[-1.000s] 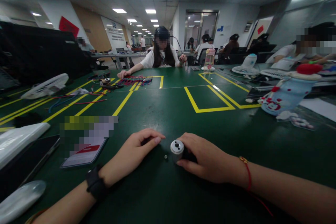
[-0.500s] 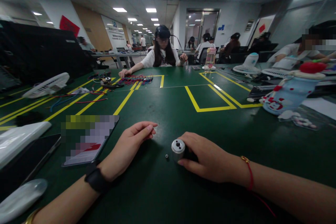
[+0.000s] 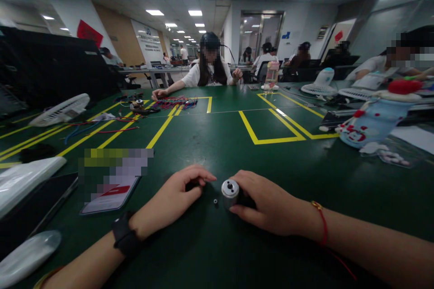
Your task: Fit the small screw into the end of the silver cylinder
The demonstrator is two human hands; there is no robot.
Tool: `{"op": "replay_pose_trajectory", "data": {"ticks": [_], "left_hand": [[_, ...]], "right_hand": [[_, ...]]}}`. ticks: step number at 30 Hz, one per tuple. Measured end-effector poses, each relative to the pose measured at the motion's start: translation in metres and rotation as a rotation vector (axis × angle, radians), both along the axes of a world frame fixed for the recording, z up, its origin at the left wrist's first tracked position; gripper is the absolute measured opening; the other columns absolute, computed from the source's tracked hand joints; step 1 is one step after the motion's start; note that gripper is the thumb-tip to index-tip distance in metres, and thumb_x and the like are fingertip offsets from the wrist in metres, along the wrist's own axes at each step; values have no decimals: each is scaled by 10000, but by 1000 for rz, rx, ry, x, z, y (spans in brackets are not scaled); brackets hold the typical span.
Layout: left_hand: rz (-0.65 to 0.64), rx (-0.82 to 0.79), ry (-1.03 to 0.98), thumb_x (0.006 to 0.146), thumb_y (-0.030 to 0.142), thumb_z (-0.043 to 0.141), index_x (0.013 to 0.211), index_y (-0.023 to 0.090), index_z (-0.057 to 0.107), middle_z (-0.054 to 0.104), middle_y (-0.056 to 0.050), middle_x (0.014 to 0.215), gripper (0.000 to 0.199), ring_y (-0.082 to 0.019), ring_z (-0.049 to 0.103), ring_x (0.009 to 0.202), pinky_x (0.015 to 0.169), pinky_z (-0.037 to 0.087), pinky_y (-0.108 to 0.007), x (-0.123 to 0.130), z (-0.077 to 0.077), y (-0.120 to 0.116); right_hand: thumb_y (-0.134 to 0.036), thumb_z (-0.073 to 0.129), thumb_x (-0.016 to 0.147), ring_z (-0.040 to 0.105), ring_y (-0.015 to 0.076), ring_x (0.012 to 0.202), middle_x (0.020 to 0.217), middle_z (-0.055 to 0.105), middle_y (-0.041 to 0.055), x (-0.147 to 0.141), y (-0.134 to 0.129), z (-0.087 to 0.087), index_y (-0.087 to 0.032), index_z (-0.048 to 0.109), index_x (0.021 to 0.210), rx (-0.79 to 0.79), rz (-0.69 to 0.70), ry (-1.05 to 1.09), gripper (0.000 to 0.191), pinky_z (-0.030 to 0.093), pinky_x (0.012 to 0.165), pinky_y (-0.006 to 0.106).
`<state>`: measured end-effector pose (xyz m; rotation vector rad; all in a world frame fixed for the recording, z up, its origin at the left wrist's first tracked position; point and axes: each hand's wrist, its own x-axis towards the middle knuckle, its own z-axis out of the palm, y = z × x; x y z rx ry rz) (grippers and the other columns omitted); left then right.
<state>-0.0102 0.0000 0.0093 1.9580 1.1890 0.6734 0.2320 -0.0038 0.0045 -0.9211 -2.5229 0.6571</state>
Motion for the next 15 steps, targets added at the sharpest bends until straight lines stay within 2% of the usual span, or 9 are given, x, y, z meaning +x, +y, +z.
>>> {"op": "replay_pose_trajectory", "data": {"ticks": [3, 6, 10, 15], "left_hand": [[-117, 67, 71, 771, 36, 523, 964, 228, 654, 624, -24, 1070, 303, -204, 570, 998, 915, 431, -364, 0, 2, -2], [-191, 87, 75, 764, 51, 585, 973, 239, 648, 610, -19, 1107, 289, -202, 562, 1039, 943, 423, -357, 1, 3, -5], [-198, 95, 83, 793, 140, 651, 923, 232, 661, 605, -20, 1089, 159, -202, 562, 1041, 943, 428, -353, 3, 4, -7], [-173, 76, 81, 843, 186, 625, 878, 226, 687, 611, -30, 1073, 82, -199, 572, 1032, 936, 439, -354, 5, 6, -6]], "right_hand": [[-243, 637, 828, 512, 203, 853, 987, 587, 76, 0, 0, 0, -174, 560, 1083, 2, -2, -2, 275, 419, 771, 350], [-247, 635, 833, 510, 202, 852, 988, 584, 76, 0, -1, 1, -174, 558, 1083, -1, -7, -11, 272, 420, 769, 348], [-255, 631, 839, 509, 201, 851, 988, 581, 78, -1, 0, 2, -168, 554, 1079, -6, -8, -17, 267, 422, 771, 351], [-261, 632, 835, 508, 202, 855, 996, 579, 77, 0, -1, 1, -168, 551, 1080, -3, -3, -15, 274, 424, 773, 353]]}}
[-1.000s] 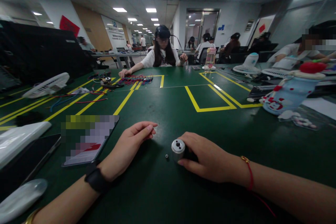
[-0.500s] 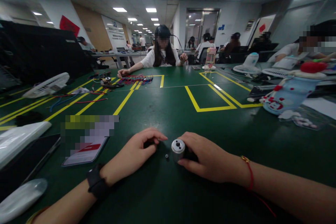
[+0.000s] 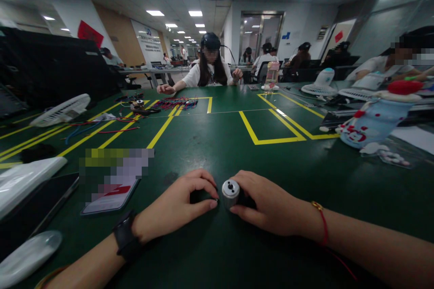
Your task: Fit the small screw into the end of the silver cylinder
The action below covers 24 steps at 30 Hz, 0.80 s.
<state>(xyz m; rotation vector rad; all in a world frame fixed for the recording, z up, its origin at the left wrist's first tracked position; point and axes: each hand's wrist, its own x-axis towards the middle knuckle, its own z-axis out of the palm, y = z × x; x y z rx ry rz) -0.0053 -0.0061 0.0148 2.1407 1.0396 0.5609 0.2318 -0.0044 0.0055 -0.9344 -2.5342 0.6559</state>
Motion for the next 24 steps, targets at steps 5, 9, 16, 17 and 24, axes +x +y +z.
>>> {"op": "replay_pose_trajectory", "data": {"ticks": [5, 9, 16, 17, 24], "left_hand": [[24, -13, -54, 879, 214, 603, 917, 233, 690, 623, -20, 1063, 97, -187, 586, 1007, 927, 442, -336, -2, 3, 2], [76, 27, -99, 906, 251, 585, 948, 247, 690, 620, -12, 1047, 114, -185, 585, 998, 903, 445, -328, 0, 11, -1], [144, 138, -166, 917, 214, 574, 1003, 299, 689, 590, 6, 1045, 166, -167, 577, 985, 888, 444, -316, 13, 16, -6], [145, 150, -165, 914, 206, 576, 1000, 303, 692, 588, 7, 1041, 174, -165, 576, 981, 884, 445, -312, 15, 15, -6], [132, 165, -128, 915, 191, 571, 1015, 315, 702, 589, 11, 1017, 206, -157, 577, 955, 849, 453, -296, 20, 13, -5]], "right_hand": [[-248, 631, 832, 509, 203, 854, 990, 579, 75, -1, 0, 0, -171, 550, 1075, -4, -4, 0, 268, 423, 774, 350], [-258, 624, 838, 507, 200, 851, 991, 576, 72, -1, 1, 0, -169, 547, 1068, 6, 9, -9, 258, 422, 768, 345], [-259, 633, 832, 506, 194, 846, 987, 573, 64, -2, 0, -2, -166, 534, 1054, 36, 11, -6, 260, 418, 765, 335], [-263, 634, 832, 505, 193, 844, 986, 572, 65, -2, 0, -2, -164, 533, 1048, 42, 10, -8, 258, 417, 760, 333], [-251, 635, 834, 493, 180, 813, 959, 564, 61, -2, 0, -2, -154, 531, 1014, 70, 16, -4, 229, 404, 723, 311]]}}
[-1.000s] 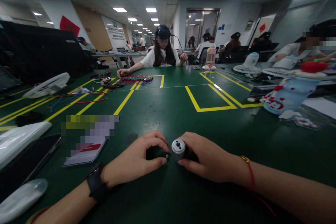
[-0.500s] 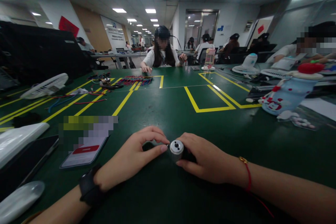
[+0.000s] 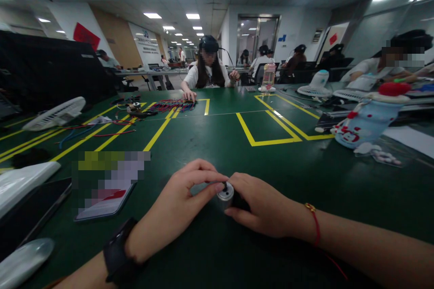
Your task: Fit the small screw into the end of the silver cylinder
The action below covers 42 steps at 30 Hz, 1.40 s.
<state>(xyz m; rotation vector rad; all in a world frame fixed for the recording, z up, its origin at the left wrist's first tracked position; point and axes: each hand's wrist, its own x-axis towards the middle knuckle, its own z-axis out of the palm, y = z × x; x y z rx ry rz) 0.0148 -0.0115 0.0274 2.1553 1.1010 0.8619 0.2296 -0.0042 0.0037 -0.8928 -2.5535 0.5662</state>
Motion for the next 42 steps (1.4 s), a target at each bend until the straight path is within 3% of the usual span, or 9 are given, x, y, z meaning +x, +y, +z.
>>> {"op": "replay_pose_trajectory", "data": {"ticks": [21, 32, 37, 42], "left_hand": [[-63, -130, -5, 965, 251, 488, 1134, 322, 664, 578, 5, 1069, 253, -165, 560, 1008, 911, 423, -320, -4, 5, -7], [-59, -134, -58, 948, 200, 484, 1055, 283, 690, 587, -9, 1048, 247, -175, 569, 990, 896, 419, -311, -11, 0, -7], [28, -167, -87, 933, 210, 479, 972, 238, 703, 634, -20, 1002, 229, -190, 586, 955, 861, 433, -313, -15, -7, 1], [200, -343, -141, 896, 243, 514, 997, 213, 702, 677, -18, 883, 215, -179, 601, 785, 719, 455, -292, -18, -16, 9]], "right_hand": [[-289, 617, 847, 496, 193, 844, 989, 567, 67, 0, 1, 0, -161, 533, 1051, -36, -11, -28, 256, 417, 756, 336], [-273, 620, 843, 502, 196, 857, 994, 577, 65, -1, 0, 4, -170, 545, 1063, -65, -9, -30, 254, 416, 775, 341], [-266, 620, 841, 512, 203, 866, 1007, 585, 73, -1, 0, 5, -172, 544, 1099, -79, -18, -14, 284, 420, 786, 351], [-271, 618, 845, 517, 210, 884, 1022, 588, 80, 0, -1, 4, -176, 545, 1122, -83, -17, -3, 302, 422, 804, 361]]}}
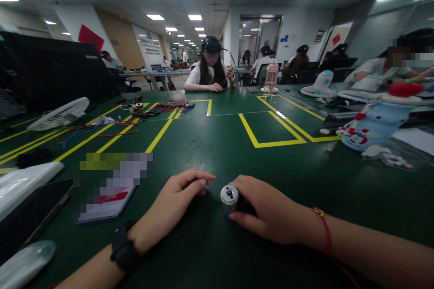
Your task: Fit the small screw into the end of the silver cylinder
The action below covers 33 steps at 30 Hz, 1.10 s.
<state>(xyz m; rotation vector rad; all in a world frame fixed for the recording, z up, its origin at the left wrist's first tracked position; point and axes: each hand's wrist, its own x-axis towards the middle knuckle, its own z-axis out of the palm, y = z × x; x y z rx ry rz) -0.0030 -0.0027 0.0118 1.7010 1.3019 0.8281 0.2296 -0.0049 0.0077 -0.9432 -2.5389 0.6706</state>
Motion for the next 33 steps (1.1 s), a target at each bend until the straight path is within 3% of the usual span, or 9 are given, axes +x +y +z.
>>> {"op": "replay_pose_trajectory", "data": {"ticks": [4, 8, 15, 23, 33], "left_hand": [[101, -80, -170, 886, 278, 558, 1003, 209, 708, 672, -15, 854, 202, -159, 589, 758, 683, 439, -271, -3, -7, 3], [114, -115, -265, 873, 285, 588, 998, 198, 711, 659, -14, 825, 196, -152, 579, 752, 677, 428, -269, -4, -11, 3], [60, -79, -122, 896, 272, 548, 1011, 205, 698, 645, -8, 819, 201, -163, 578, 761, 686, 432, -279, -2, -3, 2], [-152, 24, -11, 921, 324, 535, 1069, 226, 667, 644, -44, 1026, 221, -196, 601, 892, 784, 476, -326, 5, 2, -7], [-200, 152, 33, 920, 321, 562, 1067, 268, 704, 624, -43, 1040, 211, -199, 589, 952, 818, 471, -333, 15, 8, -8]], "right_hand": [[-272, 623, 843, 517, 208, 882, 1023, 584, 76, 0, 0, 0, -175, 544, 1116, -9, -9, -15, 300, 426, 797, 356], [-272, 618, 846, 517, 211, 889, 1021, 582, 78, 0, 0, 1, -172, 545, 1109, -4, -13, -23, 290, 426, 806, 360], [-265, 627, 842, 519, 207, 869, 1007, 589, 80, 0, 0, 1, -172, 553, 1108, -10, -9, -8, 291, 428, 793, 361], [-257, 631, 838, 521, 211, 895, 1033, 591, 78, 0, 0, -1, -177, 546, 1115, 11, 13, 19, 300, 425, 813, 371], [-285, 619, 847, 493, 187, 813, 967, 569, 66, 0, 1, -2, -164, 535, 1014, 45, -1, -23, 223, 415, 715, 328]]}}
